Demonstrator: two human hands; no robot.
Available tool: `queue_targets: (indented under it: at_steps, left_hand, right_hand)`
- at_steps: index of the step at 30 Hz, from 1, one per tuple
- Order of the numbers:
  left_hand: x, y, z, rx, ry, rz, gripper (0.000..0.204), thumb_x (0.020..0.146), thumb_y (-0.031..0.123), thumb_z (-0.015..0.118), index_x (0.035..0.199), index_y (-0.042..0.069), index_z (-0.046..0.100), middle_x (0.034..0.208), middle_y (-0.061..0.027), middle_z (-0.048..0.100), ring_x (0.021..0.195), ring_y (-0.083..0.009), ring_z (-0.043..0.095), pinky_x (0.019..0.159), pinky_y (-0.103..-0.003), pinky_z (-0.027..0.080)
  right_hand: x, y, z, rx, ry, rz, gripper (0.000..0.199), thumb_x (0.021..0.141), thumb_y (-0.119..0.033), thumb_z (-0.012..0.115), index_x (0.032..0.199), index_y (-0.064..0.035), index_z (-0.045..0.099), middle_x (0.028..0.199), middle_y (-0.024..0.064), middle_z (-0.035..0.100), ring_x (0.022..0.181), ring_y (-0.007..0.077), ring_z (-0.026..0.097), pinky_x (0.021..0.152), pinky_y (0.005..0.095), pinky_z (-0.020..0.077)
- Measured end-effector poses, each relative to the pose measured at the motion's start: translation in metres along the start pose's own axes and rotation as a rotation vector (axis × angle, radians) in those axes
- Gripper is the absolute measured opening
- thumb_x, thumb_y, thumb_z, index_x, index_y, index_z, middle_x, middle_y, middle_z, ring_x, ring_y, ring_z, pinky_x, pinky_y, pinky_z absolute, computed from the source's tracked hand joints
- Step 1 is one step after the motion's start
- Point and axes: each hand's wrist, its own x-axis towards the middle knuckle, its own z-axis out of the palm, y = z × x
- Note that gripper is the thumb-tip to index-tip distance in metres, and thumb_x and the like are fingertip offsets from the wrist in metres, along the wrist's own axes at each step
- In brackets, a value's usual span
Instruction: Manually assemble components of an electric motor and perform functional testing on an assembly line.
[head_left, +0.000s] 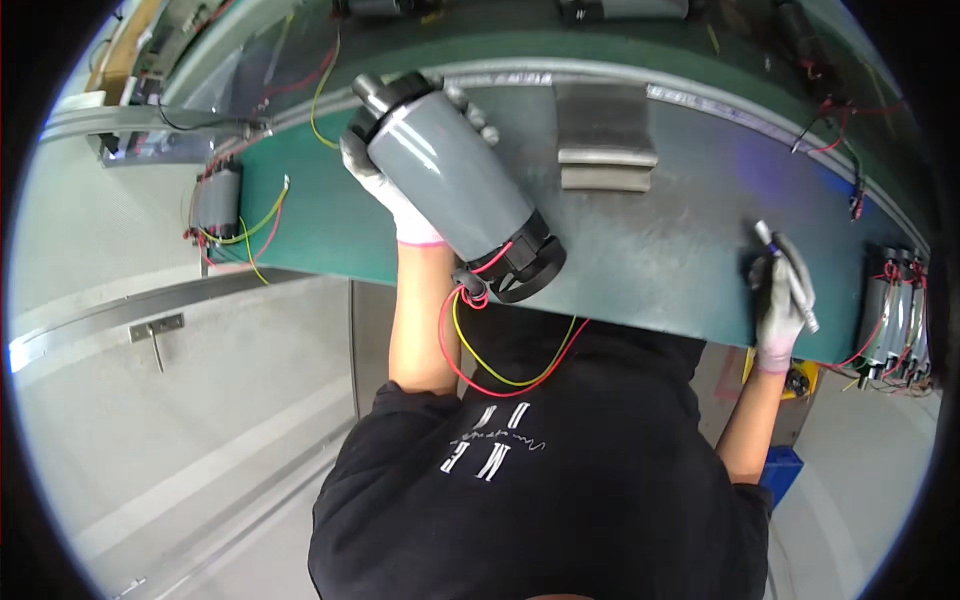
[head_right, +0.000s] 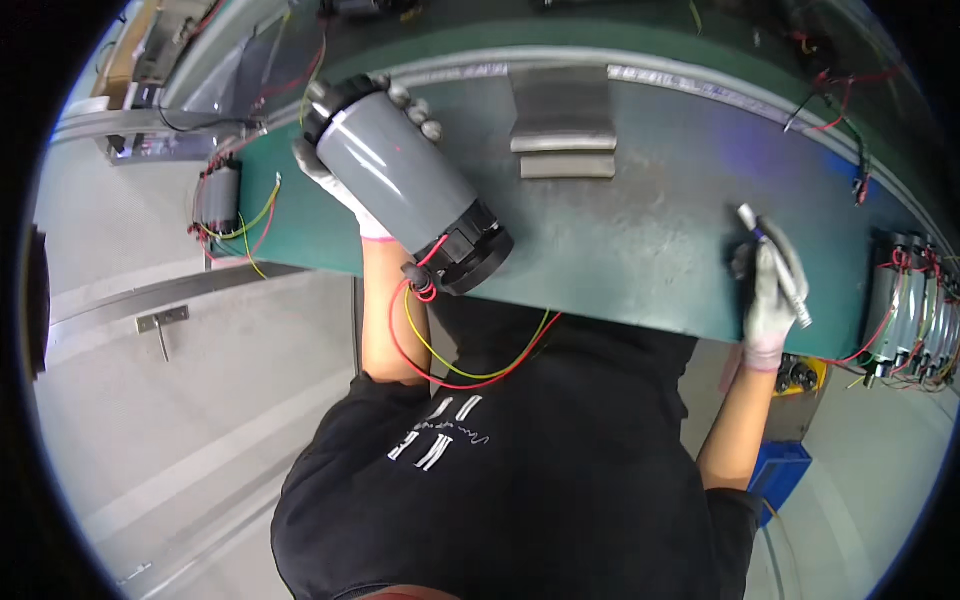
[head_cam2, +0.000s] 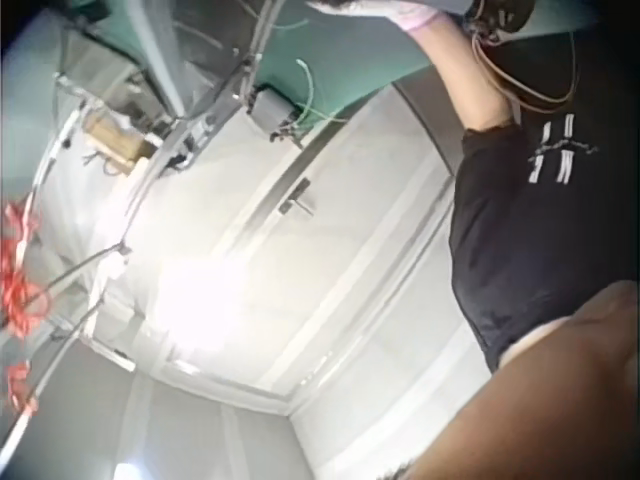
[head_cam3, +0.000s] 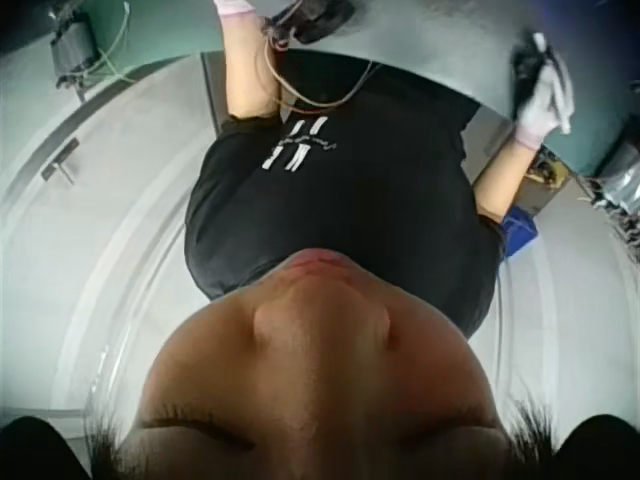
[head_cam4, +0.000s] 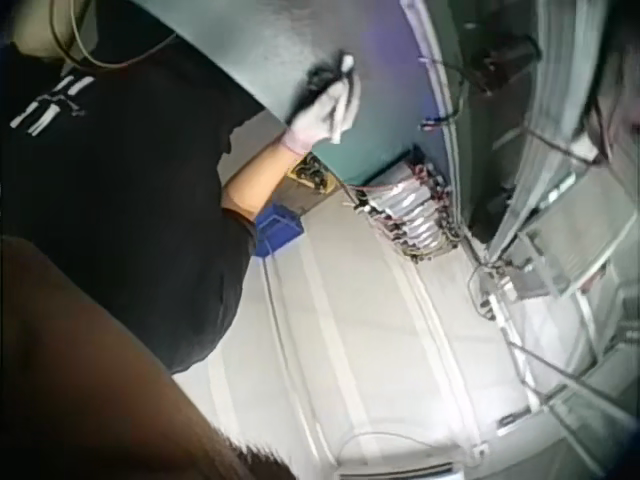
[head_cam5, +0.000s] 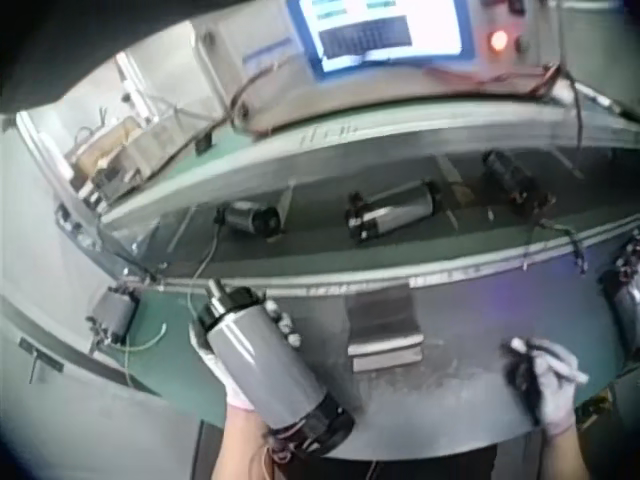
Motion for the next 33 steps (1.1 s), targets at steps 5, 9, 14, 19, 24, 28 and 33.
queue_targets:
  at_steps: [5,9,14,19,24,28,33]
  left_hand:
    - [-0.012,0.002,0.002,-0.223,-0.119,-0.073,0.106,0.082,0.083,0.072,0.146,0.000,0.056,0.127,-0.0207,0.065,0.111,-0.0431,0.065,0.094,-0.060,0.055]
    - [-0.009,-0.005,0.007,-0.206,-0.193,-0.110,0.103,0.086,0.084,0.068,0.146,0.000,0.056,0.129,-0.0221,0.065,0.113,-0.0437,0.064,0.095,-0.060,0.054]
    - [0.020,0.012,0.010,0.066,0.010,-0.101,0.096,0.090,0.080,0.066,0.144,0.001,0.060,0.130,-0.0227,0.068,0.114,-0.0426,0.066,0.095,-0.058,0.056]
    - [0.178,0.047,0.018,1.177,0.210,0.030,0.061,0.109,0.051,0.056,0.148,0.005,0.064,0.141,-0.0181,0.069,0.123,-0.0363,0.068,0.104,-0.048,0.058]
    - [0.373,0.069,-0.032,2.529,-0.407,0.828,0.056,0.110,0.039,0.063,0.154,0.005,0.061,0.149,-0.0186,0.068,0.140,-0.0358,0.062,0.119,-0.045,0.049]
    - [0.469,0.003,-0.047,2.717,-0.578,1.092,0.056,0.110,0.039,0.064,0.155,0.006,0.060,0.151,-0.0192,0.066,0.144,-0.0359,0.059,0.123,-0.045,0.046]
    - [0.418,0.006,-0.043,2.624,-0.597,0.899,0.054,0.111,0.042,0.059,0.154,0.009,0.062,0.155,-0.0195,0.063,0.147,-0.0362,0.056,0.124,-0.045,0.044]
  right_hand:
    - [0.011,-0.008,0.013,0.003,0.033,0.044,0.047,0.115,-0.026,0.060,0.147,0.0098,0.061,0.099,0.0088,0.071,0.085,0.0120,0.059,0.079,0.0285,0.0496]
    - [0.013,0.000,0.010,0.021,0.017,0.027,0.048,0.116,-0.027,0.060,0.147,0.0092,0.061,0.100,0.0083,0.070,0.085,0.0111,0.057,0.079,0.0278,0.0487]
    - [0.007,-0.001,0.002,-0.010,0.045,0.027,0.046,0.115,-0.025,0.060,0.146,0.0085,0.063,0.104,0.0091,0.074,0.090,0.0141,0.065,0.084,0.0309,0.0530]
    - [0.014,-0.007,0.009,-0.410,0.117,-0.263,0.038,0.110,-0.013,0.066,0.142,0.0062,0.066,0.114,0.0135,0.078,0.102,0.0232,0.074,0.097,0.0366,0.0560]
    - [0.023,-0.020,0.023,-0.585,0.098,-0.379,0.040,0.100,0.002,0.069,0.140,0.0015,0.069,0.117,0.0197,0.076,0.108,0.0313,0.075,0.101,0.0384,0.0558]
    - [0.050,-0.024,0.046,-0.690,0.203,-0.319,0.048,0.093,0.009,0.067,0.139,-0.0031,0.071,0.113,0.0206,0.072,0.109,0.0359,0.072,0.098,0.0412,0.0563]
    - [0.103,-0.035,0.033,-0.707,0.307,-0.223,0.048,0.091,0.009,0.067,0.137,-0.0039,0.072,0.110,0.0184,0.071,0.109,0.0372,0.070,0.095,0.0439,0.0564]
